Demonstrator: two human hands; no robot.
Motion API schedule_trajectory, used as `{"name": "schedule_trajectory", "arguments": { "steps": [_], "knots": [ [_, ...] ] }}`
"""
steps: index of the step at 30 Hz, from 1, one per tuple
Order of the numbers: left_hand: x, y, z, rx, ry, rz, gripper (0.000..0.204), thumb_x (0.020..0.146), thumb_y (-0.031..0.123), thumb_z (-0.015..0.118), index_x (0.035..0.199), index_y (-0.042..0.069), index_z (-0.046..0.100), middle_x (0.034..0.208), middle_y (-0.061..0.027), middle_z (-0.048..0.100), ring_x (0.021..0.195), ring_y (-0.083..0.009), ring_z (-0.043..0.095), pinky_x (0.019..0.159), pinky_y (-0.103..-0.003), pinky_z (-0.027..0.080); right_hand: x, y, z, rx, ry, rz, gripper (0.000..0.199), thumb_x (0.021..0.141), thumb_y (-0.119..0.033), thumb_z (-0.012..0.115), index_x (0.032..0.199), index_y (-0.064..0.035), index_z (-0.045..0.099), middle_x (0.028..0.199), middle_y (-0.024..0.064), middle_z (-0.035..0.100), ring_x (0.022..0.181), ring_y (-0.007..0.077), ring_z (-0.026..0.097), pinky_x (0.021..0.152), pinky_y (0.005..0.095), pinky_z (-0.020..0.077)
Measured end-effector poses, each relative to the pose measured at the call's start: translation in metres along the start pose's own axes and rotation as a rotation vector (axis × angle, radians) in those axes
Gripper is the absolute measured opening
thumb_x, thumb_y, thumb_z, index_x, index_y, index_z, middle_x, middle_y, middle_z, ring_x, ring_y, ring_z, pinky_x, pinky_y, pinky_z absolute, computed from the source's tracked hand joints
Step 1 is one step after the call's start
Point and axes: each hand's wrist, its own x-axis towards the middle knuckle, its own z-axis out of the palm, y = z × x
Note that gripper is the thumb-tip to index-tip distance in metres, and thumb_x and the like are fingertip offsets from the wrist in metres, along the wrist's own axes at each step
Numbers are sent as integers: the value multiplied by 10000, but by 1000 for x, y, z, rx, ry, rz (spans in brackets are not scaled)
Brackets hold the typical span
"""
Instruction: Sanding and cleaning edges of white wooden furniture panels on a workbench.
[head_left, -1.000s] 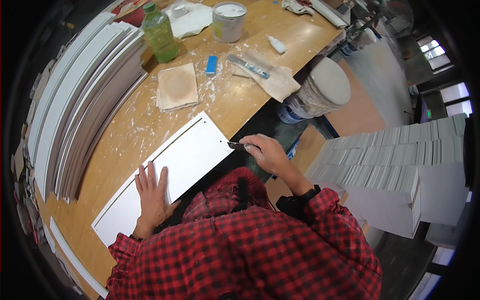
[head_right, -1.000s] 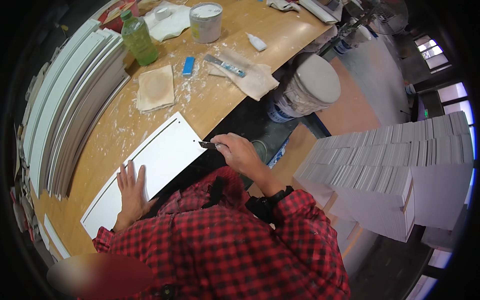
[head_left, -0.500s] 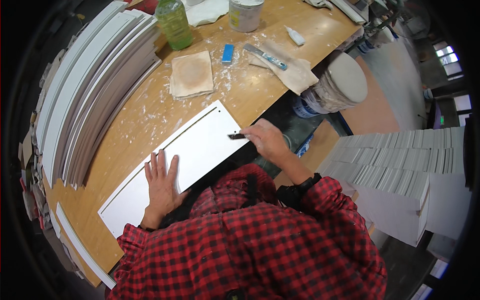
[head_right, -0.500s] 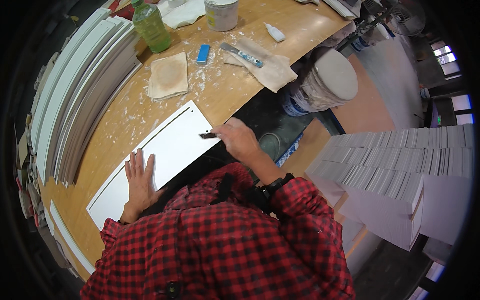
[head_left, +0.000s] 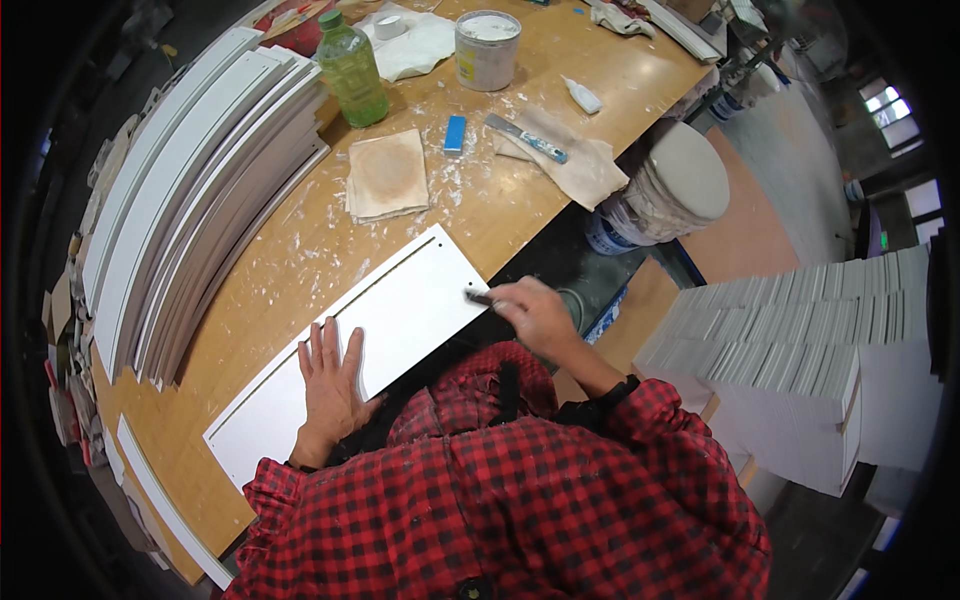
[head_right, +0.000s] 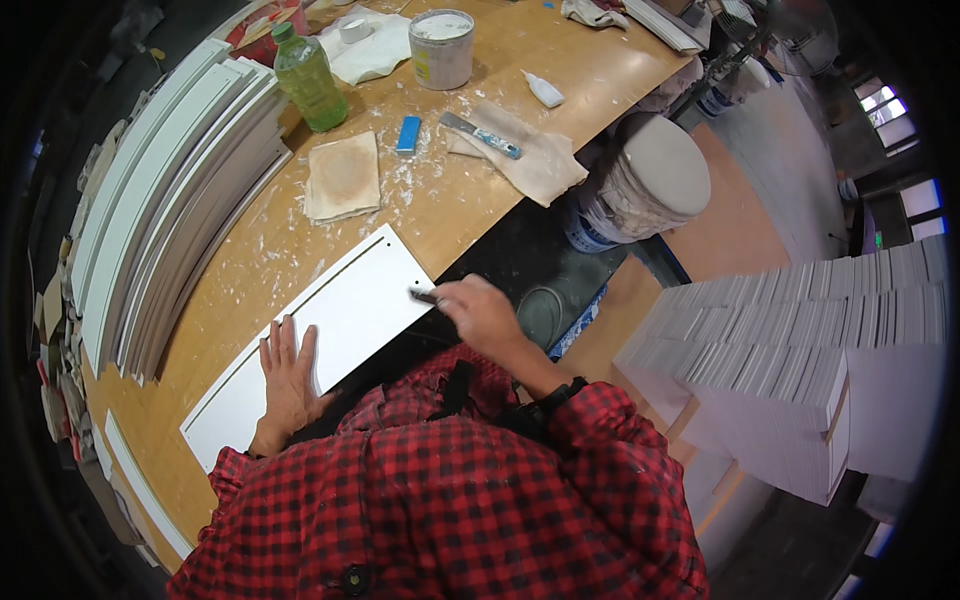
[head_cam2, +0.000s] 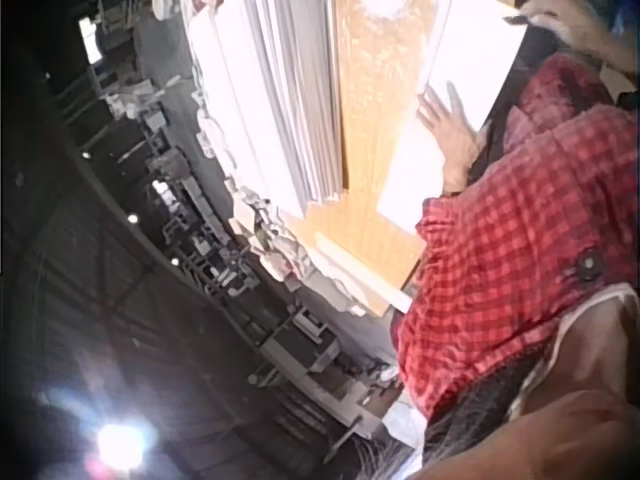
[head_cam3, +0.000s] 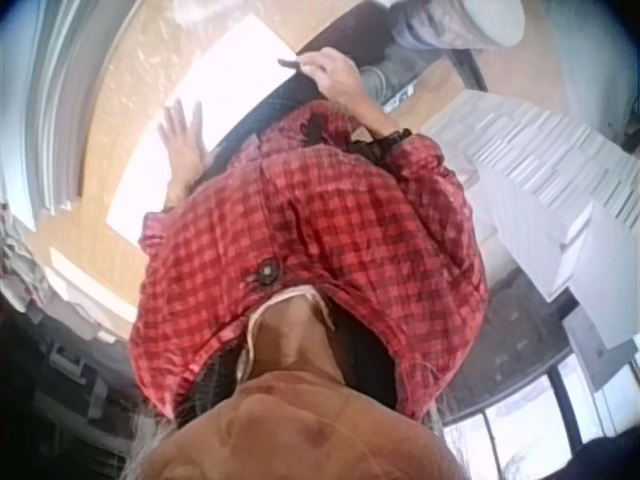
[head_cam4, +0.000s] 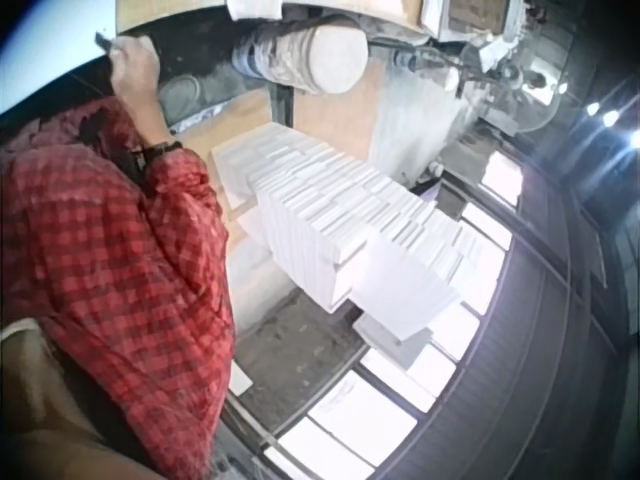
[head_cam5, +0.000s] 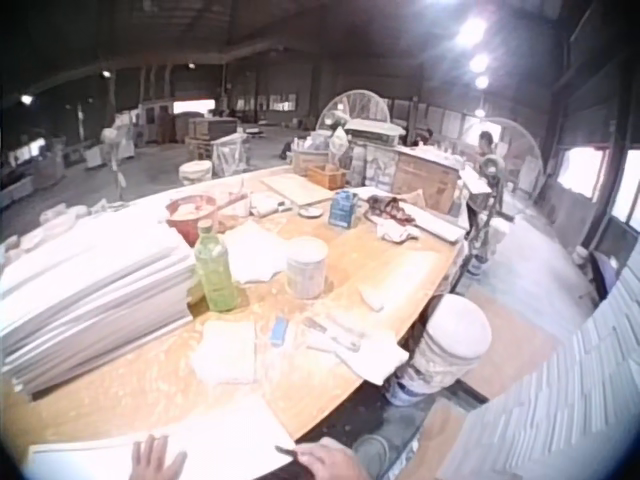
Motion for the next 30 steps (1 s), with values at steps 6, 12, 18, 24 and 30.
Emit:
{"name": "schedule_trajectory", "arguments": {
  "steps": [6, 12, 18, 24, 30],
  "knots": [
    [-4, -1, 2, -27, 92, 48, 997, 540, 368, 807, 1363, 91, 316, 1422, -255, 159, 1316, -429, 149, 1061, -553, 101, 6, 22, -24, 611, 294, 496, 170, 883, -113, 479, 1009, -14, 535, 756, 46, 582, 681, 85, 550, 636, 263, 461],
    [-16, 15, -9, 30, -17, 57, 993, 516, 267, 823, 1349, 67, 320, 1406, -256, 179, 1304, -463, 147, 1039, -580, 167, -8, 22, -13, 528, 118, 385, 288, 920, -176, 450, 1135, 4, 517, 815, 13, 593, 648, 62, 468, 588, 206, 401],
    [-2, -58, -103, -494, -54, -121, 314, 725, 92, 624, 1029, 13, 622, 846, -177, 659, 780, -264, 656, 716, -336, 494, 6, 24, -30, 592, 120, 397, 310, 880, -116, 506, 1167, -3, 536, 808, -2, 567, 670, 58, 478, 598, 212, 416],
    [42, -100, -58, -164, 182, -53, 360, 735, 213, 670, 1023, 11, 593, 984, -164, 592, 951, -318, 553, 837, -392, 437, 24, 16, -28, 575, 31, 410, 314, 854, -80, 530, 1156, 6, 547, 836, -6, 555, 715, 57, 494, 628, 207, 422],
    [32, -63, 1, -234, 475, -191, 479, 750, 289, 649, 1131, 30, 520, 1094, -177, 484, 1056, -342, 423, 941, -420, 305, 62, -5, -14, 223, -108, 111, 247, 833, -97, 532, 1065, -35, 588, 875, 95, 629, 836, 200, 593, 752, 315, 452]
  ]
}}
